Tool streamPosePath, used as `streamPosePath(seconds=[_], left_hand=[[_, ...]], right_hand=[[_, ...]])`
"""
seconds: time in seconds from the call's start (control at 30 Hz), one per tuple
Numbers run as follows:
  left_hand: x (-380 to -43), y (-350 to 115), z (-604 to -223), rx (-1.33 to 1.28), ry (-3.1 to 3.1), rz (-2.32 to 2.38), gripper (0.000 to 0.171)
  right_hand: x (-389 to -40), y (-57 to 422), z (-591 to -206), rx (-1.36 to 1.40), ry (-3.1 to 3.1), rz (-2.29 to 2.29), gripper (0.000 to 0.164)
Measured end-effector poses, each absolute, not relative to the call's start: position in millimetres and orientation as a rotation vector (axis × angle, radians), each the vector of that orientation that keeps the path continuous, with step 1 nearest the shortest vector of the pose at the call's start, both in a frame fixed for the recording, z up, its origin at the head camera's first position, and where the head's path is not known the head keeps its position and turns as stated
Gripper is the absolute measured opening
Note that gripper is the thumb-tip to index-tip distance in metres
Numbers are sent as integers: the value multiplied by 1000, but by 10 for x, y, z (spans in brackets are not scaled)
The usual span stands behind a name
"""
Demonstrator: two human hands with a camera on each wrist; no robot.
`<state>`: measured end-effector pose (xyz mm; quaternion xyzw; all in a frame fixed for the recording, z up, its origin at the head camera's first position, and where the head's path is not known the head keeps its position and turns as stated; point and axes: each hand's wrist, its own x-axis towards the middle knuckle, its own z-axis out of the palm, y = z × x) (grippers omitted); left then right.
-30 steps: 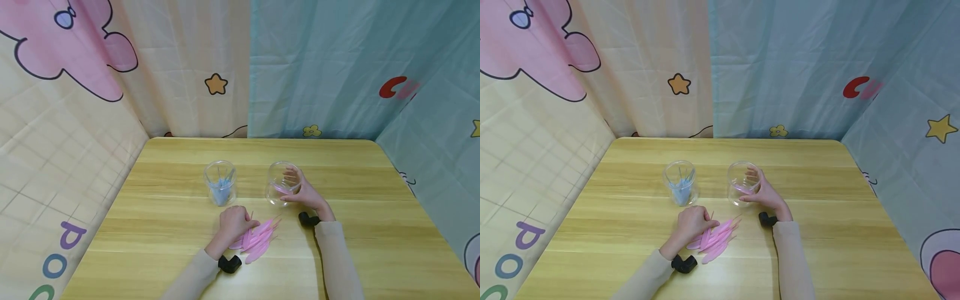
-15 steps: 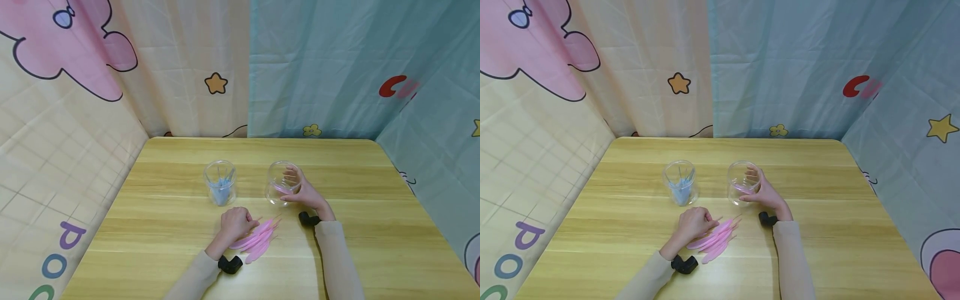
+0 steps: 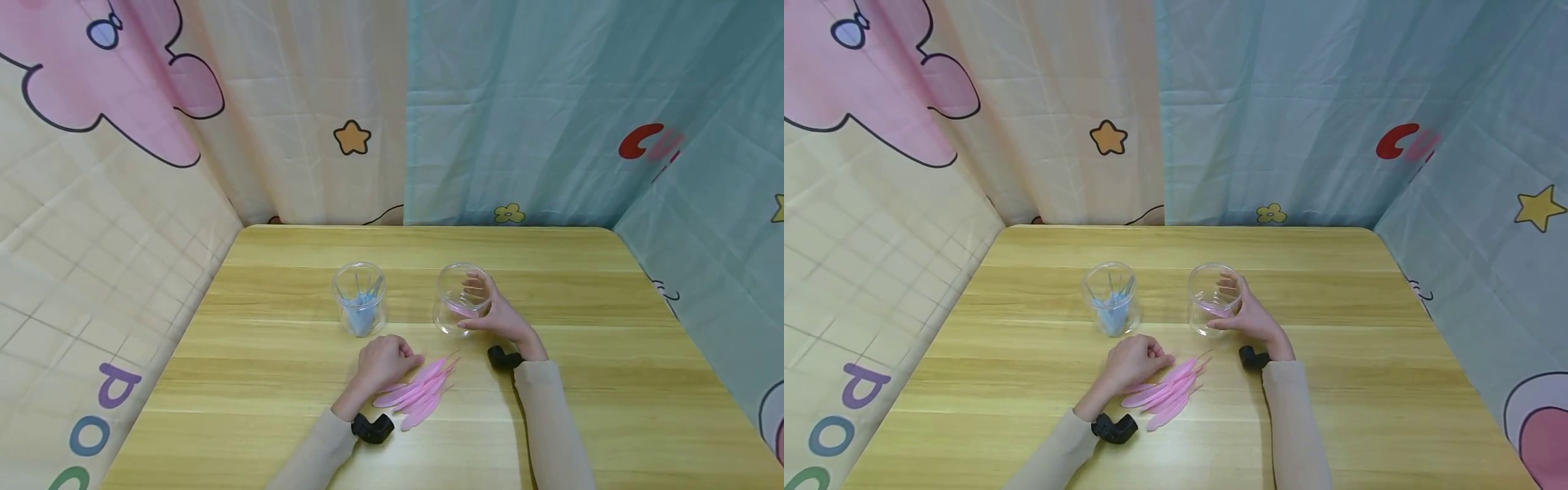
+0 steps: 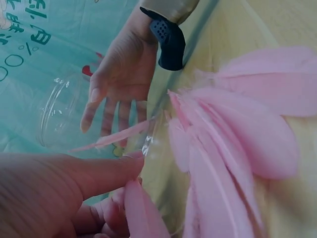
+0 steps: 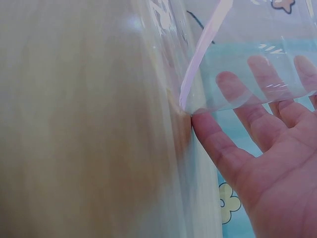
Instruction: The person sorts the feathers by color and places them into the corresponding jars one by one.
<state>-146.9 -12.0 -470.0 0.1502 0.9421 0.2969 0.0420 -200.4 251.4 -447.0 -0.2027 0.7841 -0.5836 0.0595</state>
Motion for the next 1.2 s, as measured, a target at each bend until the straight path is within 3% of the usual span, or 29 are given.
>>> streamPosePath(seconds=[0.6,0.87,1.07,1.2], left_hand=[[-1840,223,-4005,634,2640,1777,26],[-2133,541,-3724,763,2446,2296,16],[-2073,695,-3563,885,2408,2393,12],[-2082,751,-3667,941,2460,2344,8]], right_hand=[[-2011,2540,-4481,-627,2345,-1784,94],[-2001,2551,-4511,-589,2322,-1816,96],[-1972,2529,-4513,-571,2335,-1804,94],[-1962,2518,-4490,-567,2347,-1784,94]])
